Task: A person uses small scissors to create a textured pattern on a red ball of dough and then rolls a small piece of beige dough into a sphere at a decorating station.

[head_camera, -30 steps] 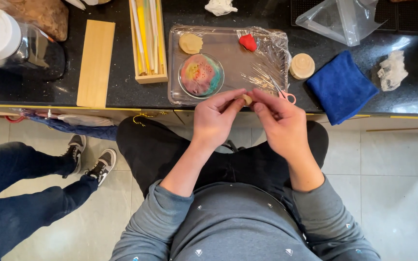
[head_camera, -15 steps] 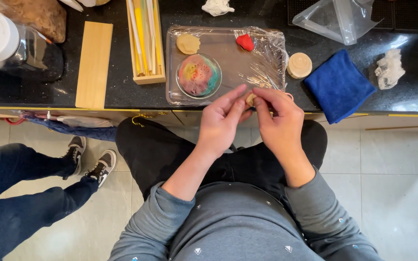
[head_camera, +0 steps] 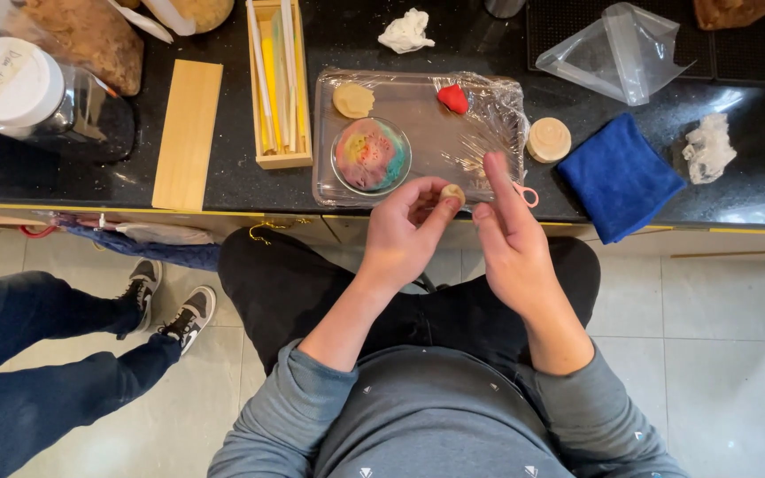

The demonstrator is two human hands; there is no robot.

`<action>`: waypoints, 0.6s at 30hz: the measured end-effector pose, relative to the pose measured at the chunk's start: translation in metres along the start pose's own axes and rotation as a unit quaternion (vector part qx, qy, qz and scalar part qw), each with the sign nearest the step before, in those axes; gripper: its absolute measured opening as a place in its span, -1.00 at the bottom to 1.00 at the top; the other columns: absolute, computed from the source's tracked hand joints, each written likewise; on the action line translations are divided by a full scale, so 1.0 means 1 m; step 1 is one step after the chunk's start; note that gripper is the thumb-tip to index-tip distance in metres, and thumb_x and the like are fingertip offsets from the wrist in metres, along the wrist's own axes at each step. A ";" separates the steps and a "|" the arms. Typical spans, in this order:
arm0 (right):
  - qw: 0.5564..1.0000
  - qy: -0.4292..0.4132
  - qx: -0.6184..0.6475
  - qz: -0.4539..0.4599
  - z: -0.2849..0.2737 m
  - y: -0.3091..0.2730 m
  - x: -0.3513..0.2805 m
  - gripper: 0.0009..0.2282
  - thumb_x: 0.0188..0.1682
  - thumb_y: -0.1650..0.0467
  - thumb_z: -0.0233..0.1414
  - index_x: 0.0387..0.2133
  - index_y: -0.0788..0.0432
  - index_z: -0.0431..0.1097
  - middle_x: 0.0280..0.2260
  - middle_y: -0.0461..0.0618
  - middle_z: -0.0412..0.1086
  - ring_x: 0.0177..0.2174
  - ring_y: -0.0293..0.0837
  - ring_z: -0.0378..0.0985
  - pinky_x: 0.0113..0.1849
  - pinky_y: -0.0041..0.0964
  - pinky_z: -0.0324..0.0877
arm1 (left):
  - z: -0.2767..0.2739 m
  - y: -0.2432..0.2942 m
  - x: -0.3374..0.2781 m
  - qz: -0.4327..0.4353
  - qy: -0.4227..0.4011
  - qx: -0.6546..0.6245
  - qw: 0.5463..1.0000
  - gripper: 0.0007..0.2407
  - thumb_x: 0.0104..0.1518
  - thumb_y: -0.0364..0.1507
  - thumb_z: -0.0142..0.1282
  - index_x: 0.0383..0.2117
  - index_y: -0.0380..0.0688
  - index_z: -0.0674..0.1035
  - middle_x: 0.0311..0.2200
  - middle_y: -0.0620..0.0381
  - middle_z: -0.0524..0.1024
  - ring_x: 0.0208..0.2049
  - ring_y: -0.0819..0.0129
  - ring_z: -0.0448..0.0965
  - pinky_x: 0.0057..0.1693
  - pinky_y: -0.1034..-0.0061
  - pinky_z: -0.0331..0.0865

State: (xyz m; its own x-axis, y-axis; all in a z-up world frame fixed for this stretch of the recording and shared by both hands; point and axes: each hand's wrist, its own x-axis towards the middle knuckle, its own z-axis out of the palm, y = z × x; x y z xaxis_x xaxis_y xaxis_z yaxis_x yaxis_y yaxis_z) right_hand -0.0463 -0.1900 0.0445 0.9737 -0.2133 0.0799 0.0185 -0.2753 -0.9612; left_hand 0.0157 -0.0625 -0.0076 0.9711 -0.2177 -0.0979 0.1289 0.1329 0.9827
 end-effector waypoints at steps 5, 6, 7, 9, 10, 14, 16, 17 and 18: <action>0.989 0.075 0.118 0.055 0.011 0.002 0.006 -0.75 0.20 0.48 -0.09 0.08 0.32 0.41 -0.10 0.18 0.50 -0.18 -0.14 0.57 -0.10 -0.19 0.59 | -0.006 -0.009 0.001 0.129 0.021 0.067 0.989 -0.84 0.08 -0.56 0.35 -0.23 -0.06 0.71 -0.37 0.14 0.66 -0.29 0.31 0.73 -0.16 0.58 0.66; 0.991 0.076 0.090 0.056 0.011 0.008 0.008 -0.78 0.14 0.48 0.02 0.02 0.28 0.48 -0.22 0.15 0.53 -0.25 -0.20 0.59 -0.18 -0.28 0.59 | -0.007 -0.014 0.003 0.155 0.026 0.107 0.982 -0.81 0.07 -0.53 0.36 -0.23 0.09 0.73 -0.32 0.26 0.67 -0.24 0.39 0.72 -0.12 0.62 0.65; 0.993 0.077 0.063 0.058 0.010 0.013 0.010 -0.81 0.09 0.48 0.12 -0.05 0.24 0.54 -0.34 0.11 0.57 -0.32 -0.27 0.60 -0.26 -0.37 0.60 | -0.009 -0.019 0.005 0.180 0.031 0.146 0.972 -0.79 0.05 -0.49 0.37 -0.24 0.24 0.74 -0.28 0.38 0.68 -0.20 0.46 0.71 -0.07 0.67 0.63; 0.992 0.081 0.073 0.061 0.009 0.020 0.013 -0.80 0.04 0.49 0.19 -0.08 0.26 0.54 -0.37 0.12 0.57 -0.35 -0.25 0.62 -0.29 -0.39 0.59 | -0.006 -0.014 0.001 0.182 0.028 0.152 0.971 -0.77 0.06 -0.53 0.34 -0.22 0.23 0.74 -0.26 0.35 0.70 -0.19 0.43 0.72 -0.03 0.60 0.62; 0.991 0.085 0.084 0.067 0.008 0.024 0.014 -0.78 -0.01 0.49 0.25 -0.11 0.29 0.53 -0.40 0.13 0.56 -0.39 -0.23 0.64 -0.31 -0.40 0.59 | -0.005 -0.012 -0.001 0.181 0.025 0.158 0.970 -0.75 0.07 -0.56 0.31 -0.21 0.22 0.74 -0.24 0.31 0.71 -0.17 0.40 0.72 0.00 0.54 0.61; 0.986 0.081 0.131 0.059 0.007 0.035 0.014 -0.73 -0.04 0.59 0.22 -0.06 0.38 0.47 -0.27 0.17 0.53 -0.28 -0.18 0.64 -0.19 -0.32 0.60 | -0.007 0.001 -0.008 0.149 -0.022 0.149 0.977 -0.71 0.07 -0.62 0.25 -0.10 0.02 0.69 -0.14 0.10 0.69 -0.08 0.23 0.69 0.03 0.47 0.62; 0.988 0.101 0.101 0.051 0.005 0.037 0.016 -0.74 -0.02 0.58 0.20 -0.05 0.38 0.45 -0.24 0.14 0.51 -0.28 -0.22 0.60 -0.16 -0.34 0.58 | -0.003 0.010 -0.015 0.015 -0.094 0.000 0.995 -0.62 0.13 -0.70 0.09 0.11 -0.20 0.54 0.17 -0.20 0.45 0.15 0.02 0.46 0.19 0.35 0.51; 0.988 0.102 0.101 0.048 0.007 0.036 0.019 -0.74 -0.02 0.58 0.20 -0.05 0.38 0.45 -0.24 0.14 0.51 -0.28 -0.22 0.60 -0.16 -0.34 0.58 | -0.004 0.012 -0.011 0.018 -0.096 0.000 0.995 -0.62 0.13 -0.70 0.09 0.11 -0.20 0.54 0.17 -0.20 0.45 0.15 0.02 0.46 0.19 0.35 0.51; 0.991 0.130 0.037 0.015 0.008 0.036 0.017 -0.80 -0.01 0.57 0.22 -0.11 0.29 0.49 -0.31 0.07 0.51 -0.33 -0.25 0.61 -0.23 -0.39 0.56 | -0.004 0.012 -0.011 -0.007 -0.081 -0.002 0.997 -0.65 0.15 -0.65 0.11 0.10 -0.18 0.56 0.08 -0.17 0.53 0.08 0.10 0.53 0.16 0.39 0.55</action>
State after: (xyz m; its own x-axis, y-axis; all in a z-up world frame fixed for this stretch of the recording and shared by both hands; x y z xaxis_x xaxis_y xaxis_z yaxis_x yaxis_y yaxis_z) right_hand -0.0270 -0.1957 0.0095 0.8826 -0.4579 0.1065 0.0159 -0.1973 -0.9802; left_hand 0.0072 -0.0550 0.0050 0.9240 -0.3730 -0.0846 0.1436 0.1333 0.9806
